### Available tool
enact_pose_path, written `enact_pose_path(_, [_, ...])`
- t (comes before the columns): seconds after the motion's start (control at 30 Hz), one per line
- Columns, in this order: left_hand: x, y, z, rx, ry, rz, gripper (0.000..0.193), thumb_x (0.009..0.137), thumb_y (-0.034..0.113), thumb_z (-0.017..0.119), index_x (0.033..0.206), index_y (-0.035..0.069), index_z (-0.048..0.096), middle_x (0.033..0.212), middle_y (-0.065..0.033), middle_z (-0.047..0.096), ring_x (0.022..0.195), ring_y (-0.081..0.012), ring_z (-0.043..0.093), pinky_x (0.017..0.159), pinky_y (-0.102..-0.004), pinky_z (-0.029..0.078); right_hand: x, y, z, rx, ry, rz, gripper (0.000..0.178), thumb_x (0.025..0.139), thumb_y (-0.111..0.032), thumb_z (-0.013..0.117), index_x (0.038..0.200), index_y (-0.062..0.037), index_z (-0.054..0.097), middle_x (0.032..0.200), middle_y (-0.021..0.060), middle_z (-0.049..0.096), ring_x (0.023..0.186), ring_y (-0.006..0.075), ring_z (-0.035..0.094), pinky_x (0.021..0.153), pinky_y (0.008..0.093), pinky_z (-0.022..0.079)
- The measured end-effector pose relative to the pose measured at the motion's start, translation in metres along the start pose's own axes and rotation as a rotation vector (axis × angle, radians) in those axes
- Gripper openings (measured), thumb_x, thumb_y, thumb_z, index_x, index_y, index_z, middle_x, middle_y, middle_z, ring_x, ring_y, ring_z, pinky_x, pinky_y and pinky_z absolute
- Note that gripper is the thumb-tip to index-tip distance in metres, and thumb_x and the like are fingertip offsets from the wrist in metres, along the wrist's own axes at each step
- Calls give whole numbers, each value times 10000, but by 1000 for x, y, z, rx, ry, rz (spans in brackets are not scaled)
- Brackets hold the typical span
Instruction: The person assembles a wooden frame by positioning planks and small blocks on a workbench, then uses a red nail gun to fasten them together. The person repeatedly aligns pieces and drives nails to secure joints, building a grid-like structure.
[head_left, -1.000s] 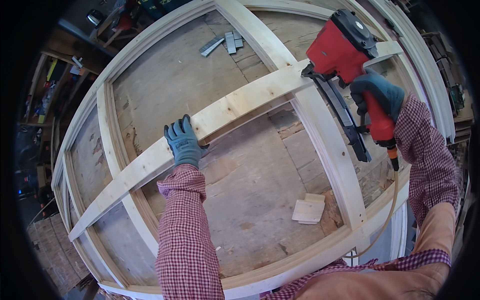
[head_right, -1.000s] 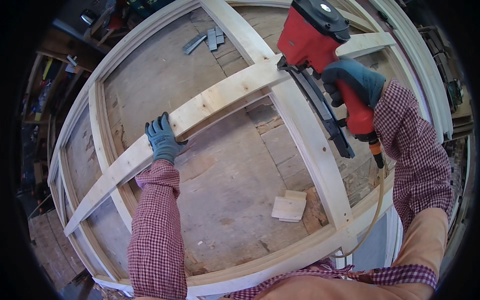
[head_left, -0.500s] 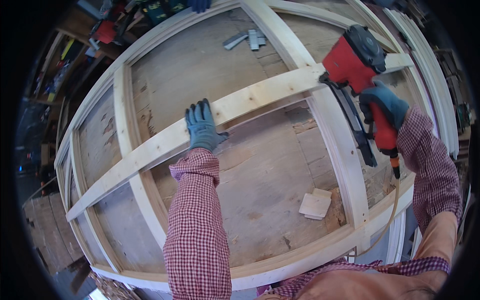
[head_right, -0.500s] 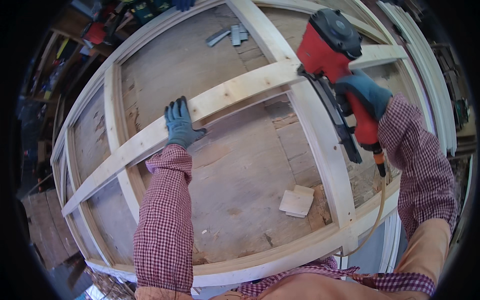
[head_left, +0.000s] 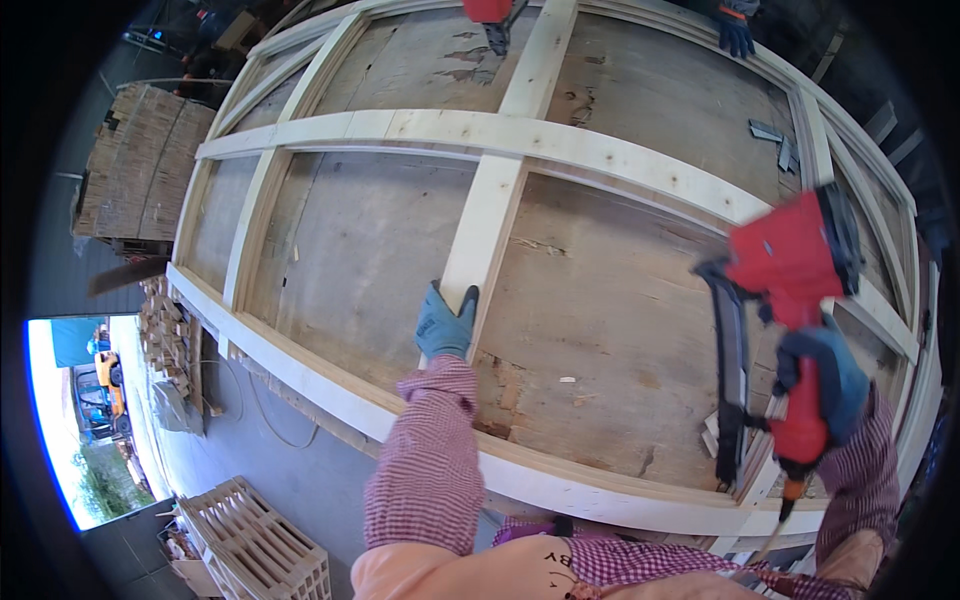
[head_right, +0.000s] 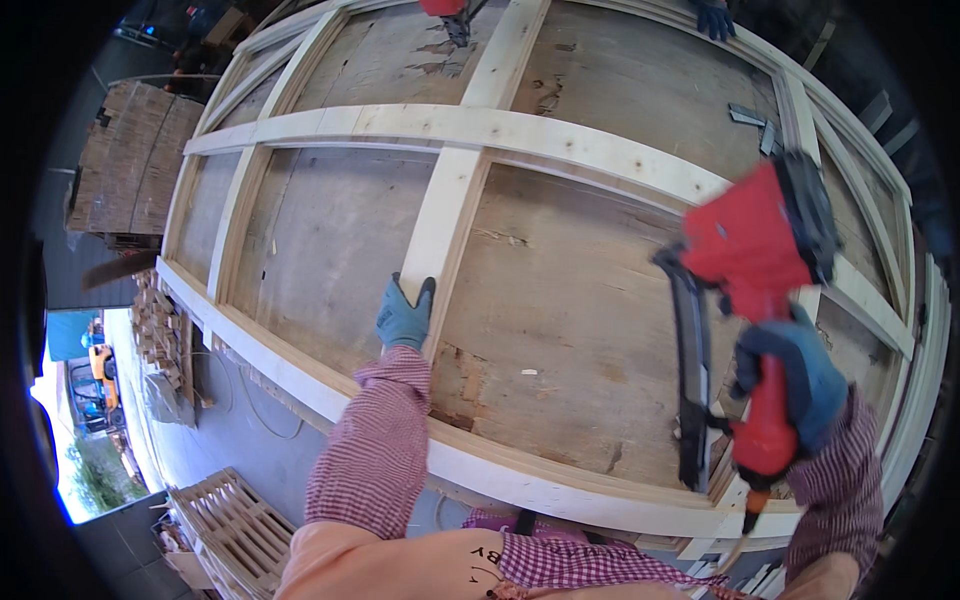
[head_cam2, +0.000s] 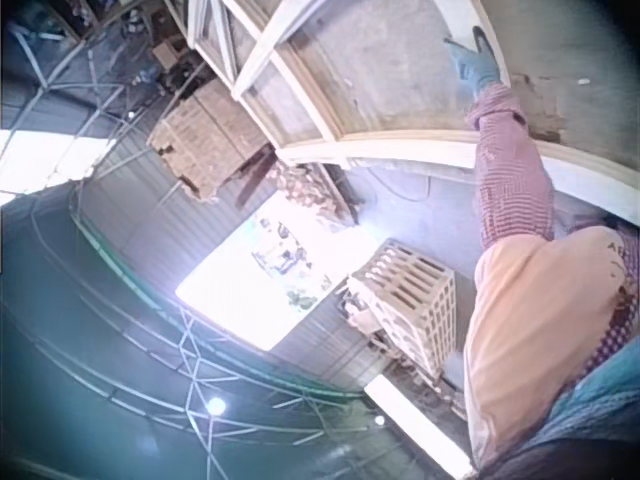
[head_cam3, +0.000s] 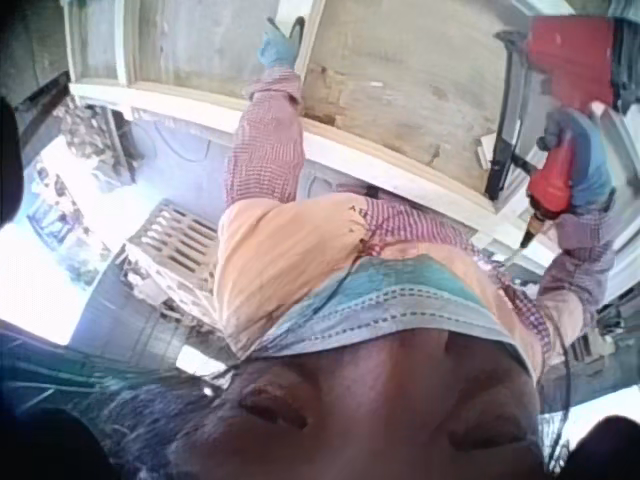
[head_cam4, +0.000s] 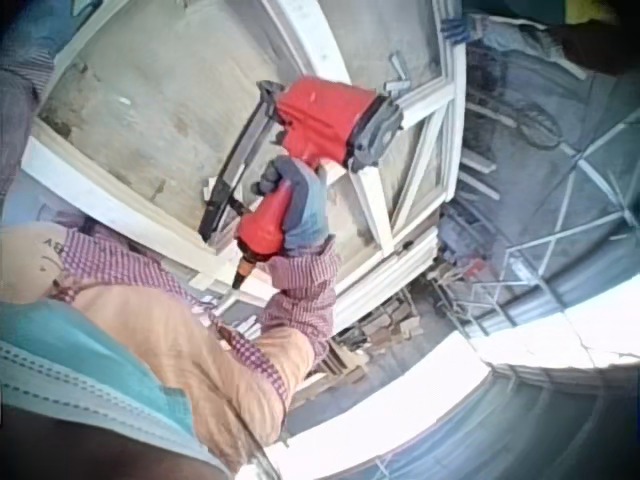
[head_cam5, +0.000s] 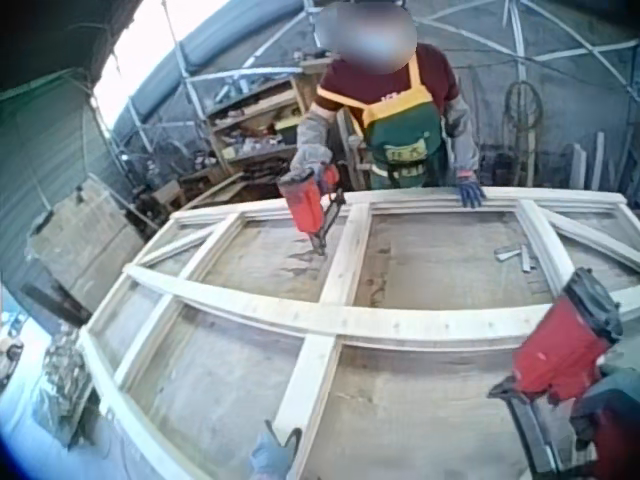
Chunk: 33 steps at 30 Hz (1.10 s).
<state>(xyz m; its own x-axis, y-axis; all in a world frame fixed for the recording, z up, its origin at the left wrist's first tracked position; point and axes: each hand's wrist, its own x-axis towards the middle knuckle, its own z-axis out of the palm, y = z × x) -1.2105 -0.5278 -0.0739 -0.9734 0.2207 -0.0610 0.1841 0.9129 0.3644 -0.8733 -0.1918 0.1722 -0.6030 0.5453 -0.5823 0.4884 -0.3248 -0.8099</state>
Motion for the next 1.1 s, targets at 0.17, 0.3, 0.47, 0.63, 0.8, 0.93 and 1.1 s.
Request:
enact_pose_path(0.17, [-6,2,-12,-42,-155,-153,726,798,586,631,1266,49,496,1148,-177,617,1038,-337,608,860,-433,482,112,-73,158,-61,-241,-165,175,794,-185,583,768,-12,572,591,88,518,538,195,555,575,338,534])
enact_pose_path(0.3, [2,9,-17,-66,-191,-125,754,789,597,635,1269,34,493,1160,-189,604,1046,-344,602,863,-434,483,204,-97,224,-104,-236,-76,202,828,-243,572,745,-63,540,663,50,517,602,153,529,660,329,537])
enact_pose_path(0.47, [6,6,-13,-103,-212,-112,782,782,604,638,1280,21,484,1148,-189,589,1017,-348,600,866,-430,478,255,-100,258,-86,-229,19,158,810,-207,603,861,-64,558,732,39,542,647,131,547,690,330,550])
enact_pose_path(0.63, [5,-3,-14,-82,-203,-122,786,781,603,639,1283,20,475,1124,-188,588,993,-350,602,850,-431,480,242,-97,261,-189,-190,86,174,811,-215,598,842,-51,548,729,50,541,649,139,555,666,326,554])
enact_pose_path(0.8, [6,1,-13,-93,-173,-94,779,791,600,630,1281,16,471,1118,-190,583,991,-349,600,847,-431,480,243,-95,255,-189,-255,63,163,824,-207,591,832,-51,543,744,49,542,654,143,552,700,336,564])
enact_pose_path(0.93, [5,3,-12,-85,-188,-106,766,800,594,624,1279,16,472,1122,-192,578,996,-350,598,852,-432,477,250,-96,278,-152,-170,21,164,828,-213,585,819,-57,536,740,37,536,652,141,549,711,332,566])
enact_pose_path(1.1, [5,1,-16,-89,-189,-114,751,809,586,618,1276,15,474,1126,-193,575,1005,-350,596,852,-434,477,245,-101,277,-111,-277,97,140,791,-183,586,804,-52,539,716,45,532,619,155,539,664,318,545])
